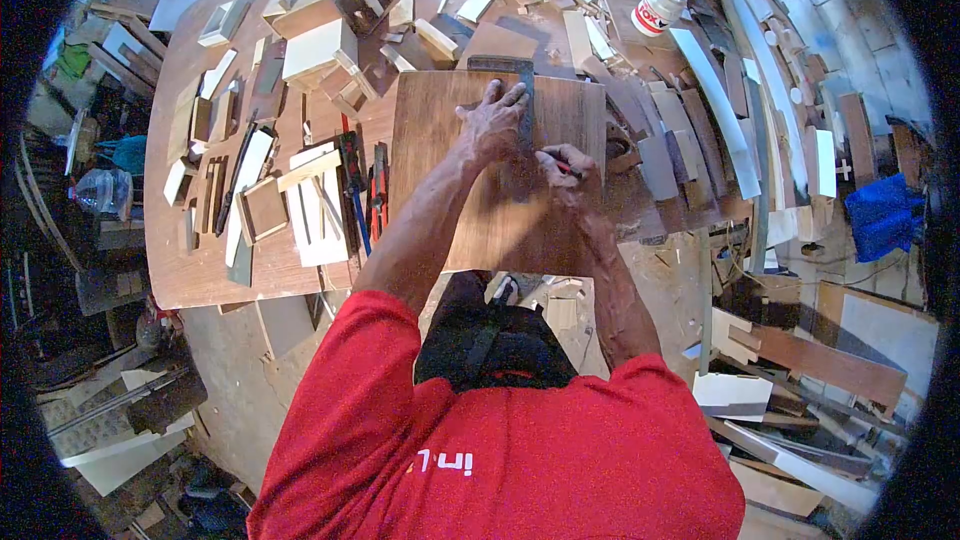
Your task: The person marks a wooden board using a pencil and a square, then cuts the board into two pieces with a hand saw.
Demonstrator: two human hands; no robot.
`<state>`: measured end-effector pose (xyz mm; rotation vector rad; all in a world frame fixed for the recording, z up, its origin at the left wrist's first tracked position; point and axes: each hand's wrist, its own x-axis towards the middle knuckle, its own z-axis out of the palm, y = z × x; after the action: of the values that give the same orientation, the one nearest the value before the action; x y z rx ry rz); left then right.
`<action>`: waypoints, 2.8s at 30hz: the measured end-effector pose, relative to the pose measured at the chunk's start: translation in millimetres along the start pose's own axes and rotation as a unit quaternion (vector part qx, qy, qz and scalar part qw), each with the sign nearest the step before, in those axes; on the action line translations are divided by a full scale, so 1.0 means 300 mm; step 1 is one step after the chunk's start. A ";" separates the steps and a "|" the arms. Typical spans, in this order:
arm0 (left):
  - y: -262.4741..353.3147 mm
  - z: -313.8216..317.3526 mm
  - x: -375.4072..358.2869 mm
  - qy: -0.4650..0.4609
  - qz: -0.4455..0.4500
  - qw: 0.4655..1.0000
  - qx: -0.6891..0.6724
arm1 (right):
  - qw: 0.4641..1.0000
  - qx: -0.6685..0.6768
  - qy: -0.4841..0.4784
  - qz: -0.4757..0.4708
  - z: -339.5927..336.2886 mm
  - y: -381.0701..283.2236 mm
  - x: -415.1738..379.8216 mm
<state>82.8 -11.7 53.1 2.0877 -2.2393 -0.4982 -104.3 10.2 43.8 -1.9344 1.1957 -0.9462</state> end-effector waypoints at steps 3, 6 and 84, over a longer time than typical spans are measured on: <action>-0.001 -0.014 -0.006 -0.009 0.003 1.000 -0.009 | 0.998 0.027 -0.018 0.062 -0.007 -0.020 0.044; 0.007 -0.022 -0.009 -0.013 0.003 1.000 -0.008 | 0.997 -0.003 -0.030 0.065 0.002 0.003 0.083; -0.009 0.028 0.013 0.017 -0.009 0.999 -0.036 | 0.990 -0.126 0.045 -0.038 0.101 0.157 0.373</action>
<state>83.1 -14.1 43.8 2.0674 -2.1534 -0.5319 -63.9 -104.7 15.3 -2.1670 1.3565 -0.9681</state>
